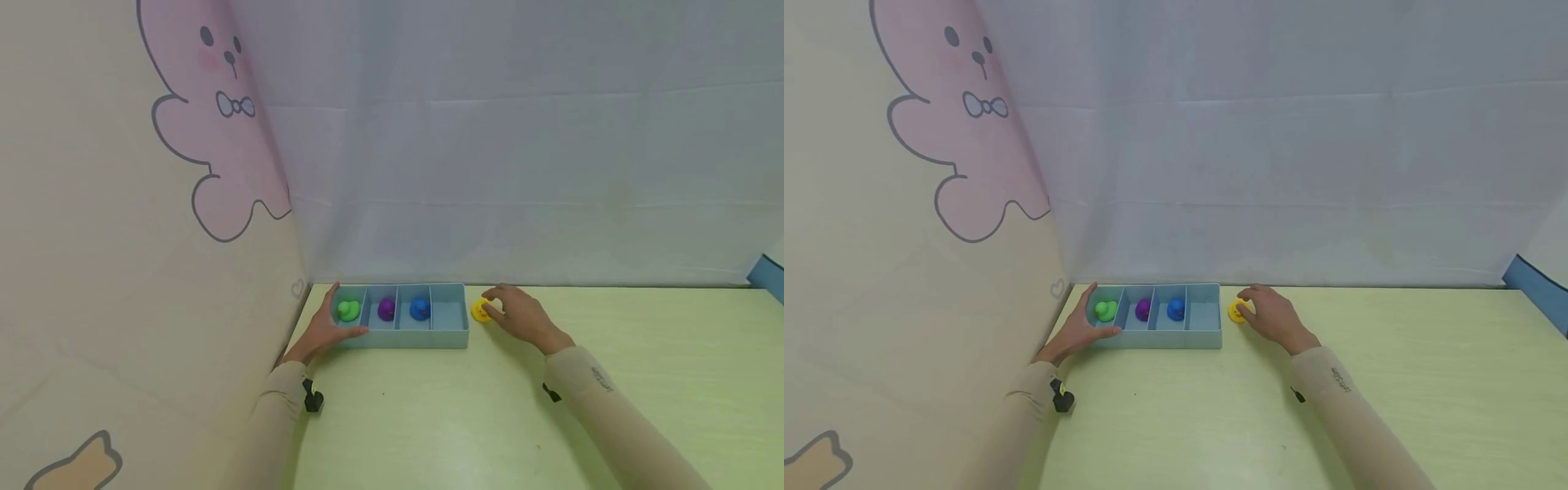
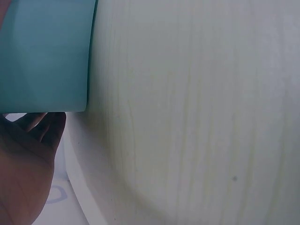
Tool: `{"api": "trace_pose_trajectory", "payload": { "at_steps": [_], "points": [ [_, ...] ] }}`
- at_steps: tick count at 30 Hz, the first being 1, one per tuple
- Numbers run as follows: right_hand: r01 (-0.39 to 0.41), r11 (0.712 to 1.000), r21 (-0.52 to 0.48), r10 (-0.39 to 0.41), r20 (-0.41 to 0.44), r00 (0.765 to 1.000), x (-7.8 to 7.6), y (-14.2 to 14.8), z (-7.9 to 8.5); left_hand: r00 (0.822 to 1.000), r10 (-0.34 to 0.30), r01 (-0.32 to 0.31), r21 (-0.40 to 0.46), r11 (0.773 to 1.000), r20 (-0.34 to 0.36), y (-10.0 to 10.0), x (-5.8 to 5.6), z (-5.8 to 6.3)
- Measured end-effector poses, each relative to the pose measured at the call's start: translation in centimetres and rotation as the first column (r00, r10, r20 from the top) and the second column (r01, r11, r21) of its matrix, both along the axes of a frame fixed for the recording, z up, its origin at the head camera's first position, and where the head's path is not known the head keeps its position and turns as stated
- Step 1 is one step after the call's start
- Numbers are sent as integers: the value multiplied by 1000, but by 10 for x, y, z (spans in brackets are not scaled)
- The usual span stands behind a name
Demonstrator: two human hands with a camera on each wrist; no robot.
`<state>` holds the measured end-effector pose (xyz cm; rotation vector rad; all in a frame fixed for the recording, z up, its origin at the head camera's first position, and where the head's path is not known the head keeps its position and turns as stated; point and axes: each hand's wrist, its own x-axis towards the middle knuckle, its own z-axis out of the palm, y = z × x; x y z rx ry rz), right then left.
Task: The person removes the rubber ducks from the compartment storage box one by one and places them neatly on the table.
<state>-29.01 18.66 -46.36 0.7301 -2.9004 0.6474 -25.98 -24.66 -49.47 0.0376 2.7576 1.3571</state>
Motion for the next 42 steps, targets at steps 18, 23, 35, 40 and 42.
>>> {"api": "trace_pose_trajectory", "payload": {
  "at_steps": [18, 23, 35, 40, 42],
  "points": [
    [-47, 999, -26, 46, -29, 999, 2, -26, 31, 999, 14, -14, 11, 1000, 31, 3, 1, -1],
    [-104, 994, -42, 100, -88, 991, -3, -33, 31, 999, 18, -19, 24, 1000, 27, 4, -1, -3],
    [-172, 983, -67, 163, -125, 979, -9, -58, 31, 1000, 14, -14, 29, 999, 1, 3, -4, -5],
    [-189, 980, -69, 181, -106, 978, -9, -68, 30, 1000, 21, -21, 33, 999, 2, 4, -4, -5],
    [-195, 978, -75, 187, -99, 977, -9, -71, 30, 1000, 22, -23, 33, 999, 7, 5, -3, -5]
  ]
}}
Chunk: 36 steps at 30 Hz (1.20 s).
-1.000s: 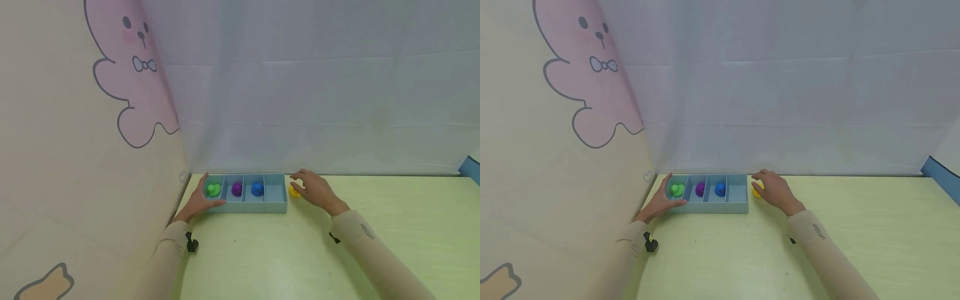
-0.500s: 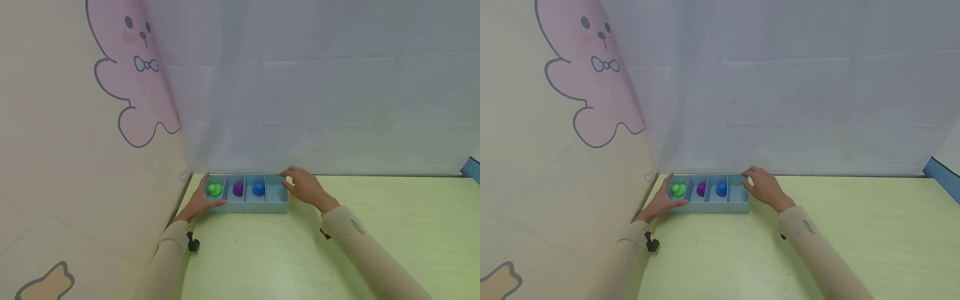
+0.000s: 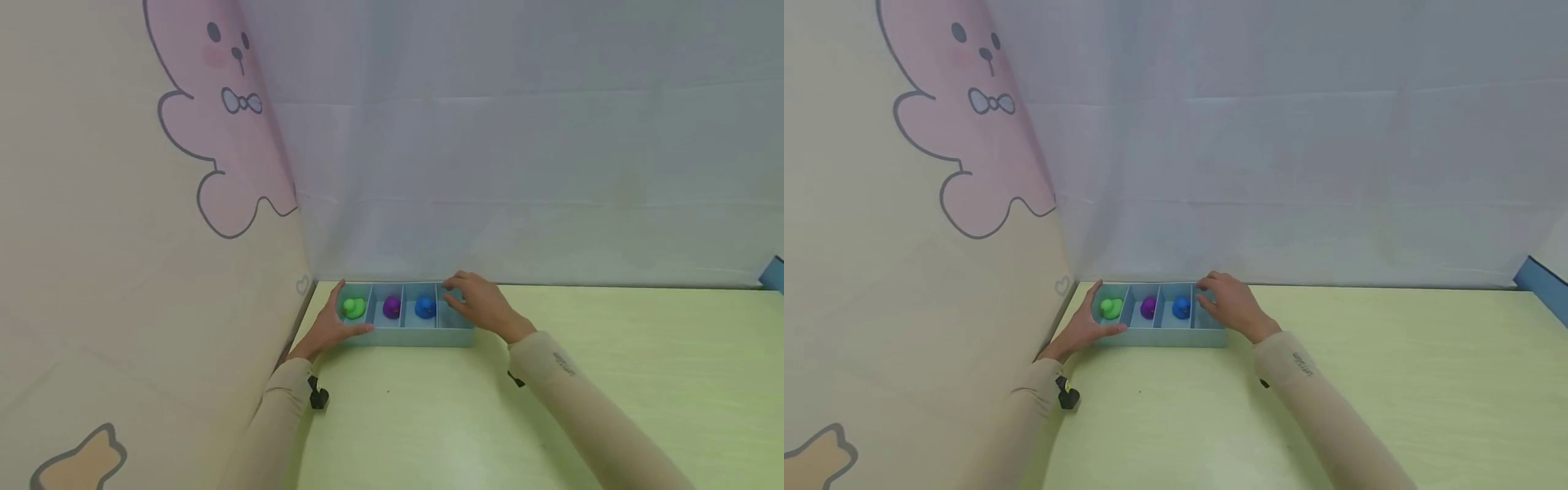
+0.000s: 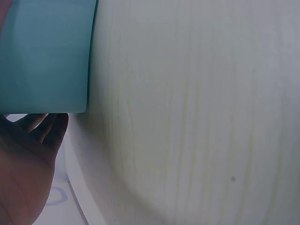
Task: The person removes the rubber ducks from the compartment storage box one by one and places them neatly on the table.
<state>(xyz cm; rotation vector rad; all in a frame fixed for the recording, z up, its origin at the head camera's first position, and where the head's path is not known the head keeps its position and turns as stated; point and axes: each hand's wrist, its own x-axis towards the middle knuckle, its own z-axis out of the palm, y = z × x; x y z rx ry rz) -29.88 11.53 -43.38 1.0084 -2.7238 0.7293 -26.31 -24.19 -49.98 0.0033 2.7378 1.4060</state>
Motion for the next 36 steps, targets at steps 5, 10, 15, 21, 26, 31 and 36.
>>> {"api": "trace_pose_trajectory", "payload": {
  "at_steps": [5, 10, 15, 21, 26, 31, 36],
  "points": [
    [-10, 1000, 3, 10, 16, 1000, -1, -10, 0, 1000, -7, 7, -2, 1000, 8, 0, 1, 2],
    [-12, 1000, 23, 12, 10, 1000, -3, -21, 1, 1000, -6, 6, 1, 1000, 7, -1, -1, 5],
    [-4, 999, 51, 3, 36, 999, -5, -28, -4, 1000, -7, 6, 12, 1000, 15, -3, -1, 4],
    [-2, 998, 63, -3, 81, 997, -6, -34, -9, 1000, -8, 8, -2, 1000, 11, -2, 0, 3],
    [31, 995, 93, -39, 96, 995, -2, -42, -8, 1000, -22, 22, -11, 1000, 13, -5, 1, 4],
    [74, 992, 107, -87, 121, 989, 0, -50, -8, 1000, -29, 29, -3, 1000, 11, -8, 2, 6],
    [93, 986, 137, -113, 149, 982, 0, -56, -12, 999, -37, 37, -8, 999, 16, -10, 2, 5]
  ]
}}
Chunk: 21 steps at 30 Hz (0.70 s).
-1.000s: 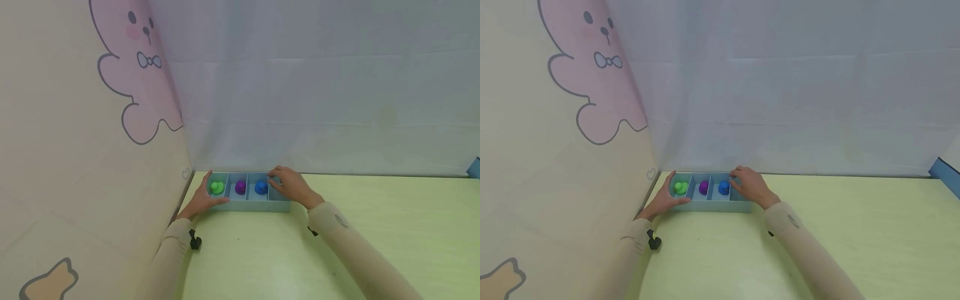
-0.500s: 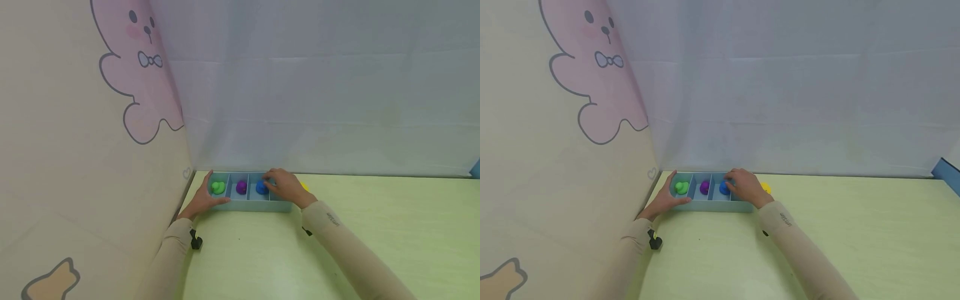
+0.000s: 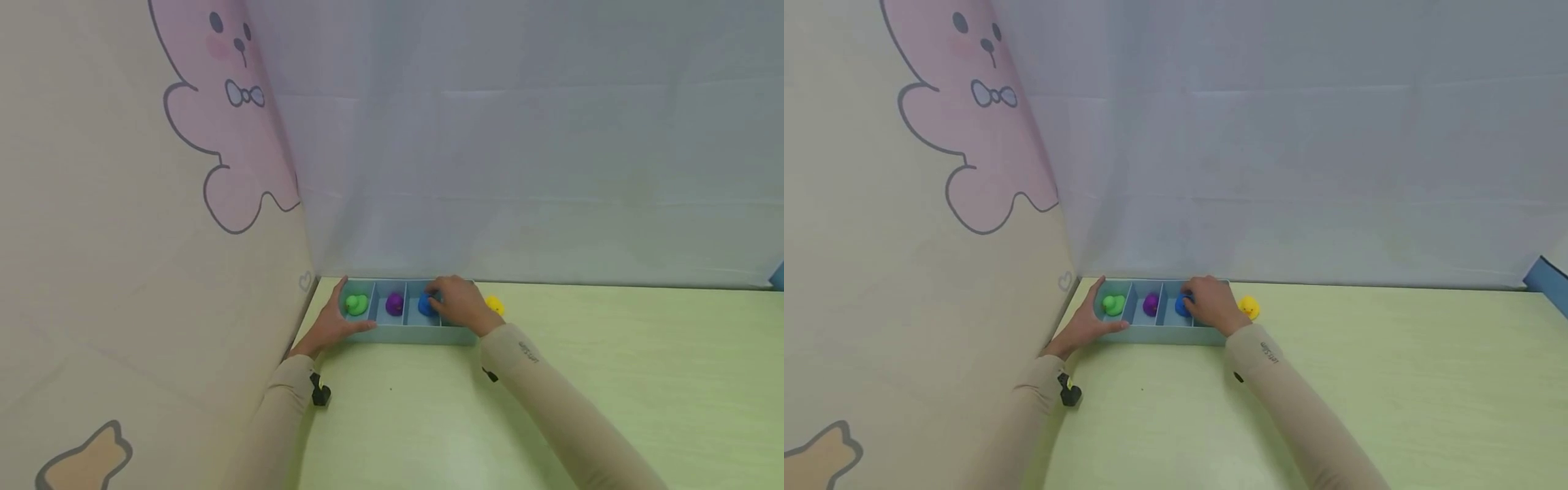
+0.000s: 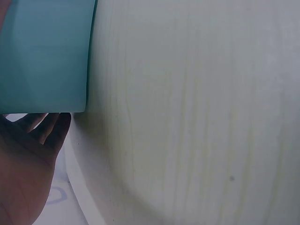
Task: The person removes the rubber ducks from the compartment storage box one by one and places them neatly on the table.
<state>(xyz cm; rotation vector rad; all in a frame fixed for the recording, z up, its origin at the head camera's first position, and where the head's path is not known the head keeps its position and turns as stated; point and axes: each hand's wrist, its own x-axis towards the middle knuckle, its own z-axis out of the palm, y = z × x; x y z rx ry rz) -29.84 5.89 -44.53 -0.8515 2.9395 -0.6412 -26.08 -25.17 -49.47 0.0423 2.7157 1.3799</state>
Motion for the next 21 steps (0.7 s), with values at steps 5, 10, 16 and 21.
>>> {"api": "trace_pose_trajectory", "payload": {
  "at_steps": [5, 10, 16, 21],
  "points": [
    [16, 1000, 22, -17, 26, 1000, -2, -6, -4, 1000, 3, -3, -9, 1000, -5, -2, 0, -2],
    [15, 1000, 26, -16, 52, 999, -3, -6, -3, 1000, 4, -4, 2, 1000, -3, -1, -1, -1],
    [3, 999, 47, -7, 81, 997, -2, -9, -2, 1000, -3, 3, -7, 1000, -3, -1, 0, -1],
    [9, 998, 61, -14, 81, 997, -1, -12, -2, 1000, 1, -1, -2, 1000, 0, -2, 1, 0]
  ]
}}
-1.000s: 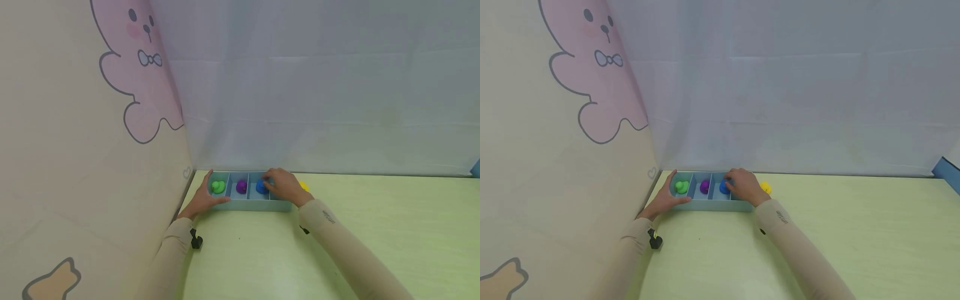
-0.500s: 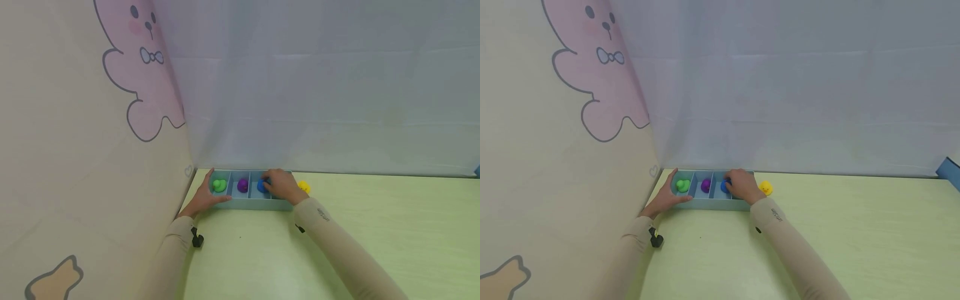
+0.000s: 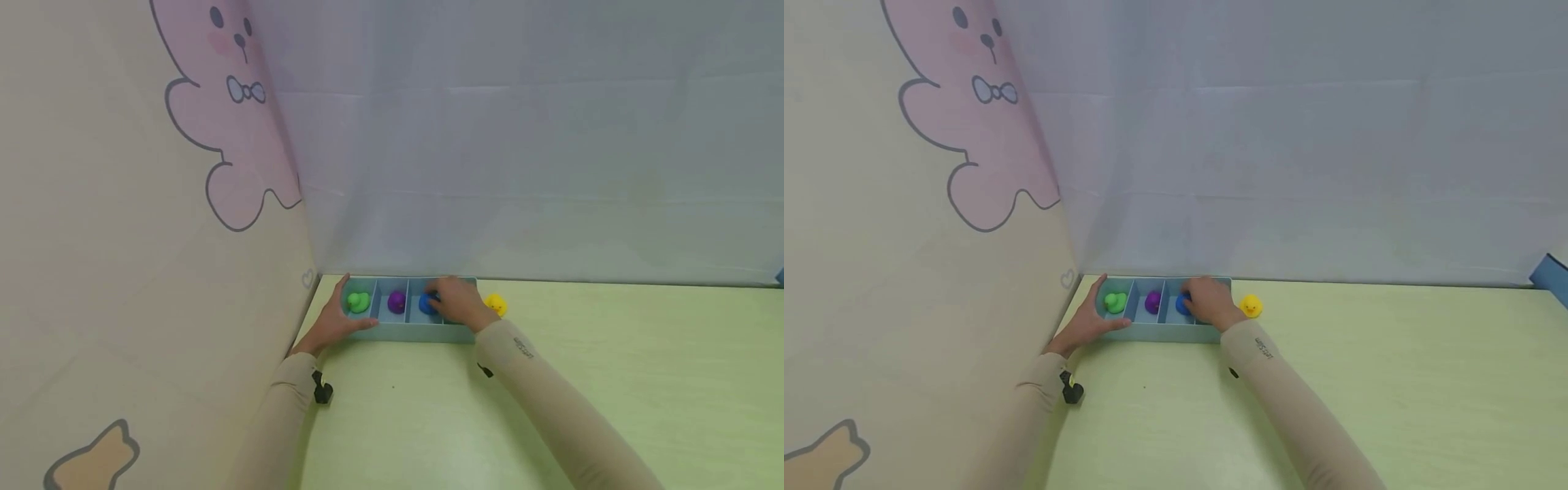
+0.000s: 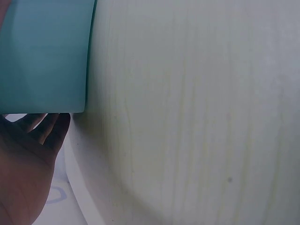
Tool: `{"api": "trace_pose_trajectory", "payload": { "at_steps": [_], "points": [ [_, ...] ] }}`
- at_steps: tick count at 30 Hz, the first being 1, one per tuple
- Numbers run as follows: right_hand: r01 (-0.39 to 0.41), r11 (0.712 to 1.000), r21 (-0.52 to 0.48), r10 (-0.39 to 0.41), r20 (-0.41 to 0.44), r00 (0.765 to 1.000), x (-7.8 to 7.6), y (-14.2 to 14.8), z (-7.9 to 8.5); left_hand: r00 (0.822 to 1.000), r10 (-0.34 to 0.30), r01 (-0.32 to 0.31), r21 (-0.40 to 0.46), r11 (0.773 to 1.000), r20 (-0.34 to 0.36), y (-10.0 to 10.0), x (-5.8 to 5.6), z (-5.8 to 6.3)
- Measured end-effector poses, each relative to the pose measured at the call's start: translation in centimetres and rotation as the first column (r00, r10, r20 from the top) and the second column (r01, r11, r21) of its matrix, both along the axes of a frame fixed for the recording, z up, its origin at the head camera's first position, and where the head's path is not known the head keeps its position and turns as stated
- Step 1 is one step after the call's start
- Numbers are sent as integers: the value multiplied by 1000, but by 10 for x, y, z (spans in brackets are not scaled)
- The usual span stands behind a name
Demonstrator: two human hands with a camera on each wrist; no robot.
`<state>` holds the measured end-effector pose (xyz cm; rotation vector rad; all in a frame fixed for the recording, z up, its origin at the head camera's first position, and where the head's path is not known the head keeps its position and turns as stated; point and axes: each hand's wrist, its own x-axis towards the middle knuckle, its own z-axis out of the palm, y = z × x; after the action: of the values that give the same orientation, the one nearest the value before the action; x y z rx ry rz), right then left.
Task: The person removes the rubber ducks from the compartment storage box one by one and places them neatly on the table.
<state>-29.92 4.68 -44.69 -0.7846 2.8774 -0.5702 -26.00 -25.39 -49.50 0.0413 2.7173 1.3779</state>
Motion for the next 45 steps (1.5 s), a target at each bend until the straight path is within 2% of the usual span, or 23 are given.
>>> {"api": "trace_pose_trajectory", "payload": {
  "at_steps": [11, 22, 33, 45],
  "points": [
    [23, 999, -27, -23, -6, 1000, 8, -3, -1, 1000, -19, 19, 0, 1000, 9, -4, 2, 0],
    [7, 998, -56, -9, -33, 999, 12, 0, 3, 1000, -23, 23, -8, 1000, -3, -5, 1, 2],
    [-58, 992, -108, 48, -89, 995, 10, 6, 11, 1000, 4, -4, -3, 1000, -3, 0, 2, 2],
    [-87, 984, -153, 69, -120, 990, 13, 12, 24, 1000, 11, -11, -1, 1000, -2, 4, -1, 2]
  ]
}}
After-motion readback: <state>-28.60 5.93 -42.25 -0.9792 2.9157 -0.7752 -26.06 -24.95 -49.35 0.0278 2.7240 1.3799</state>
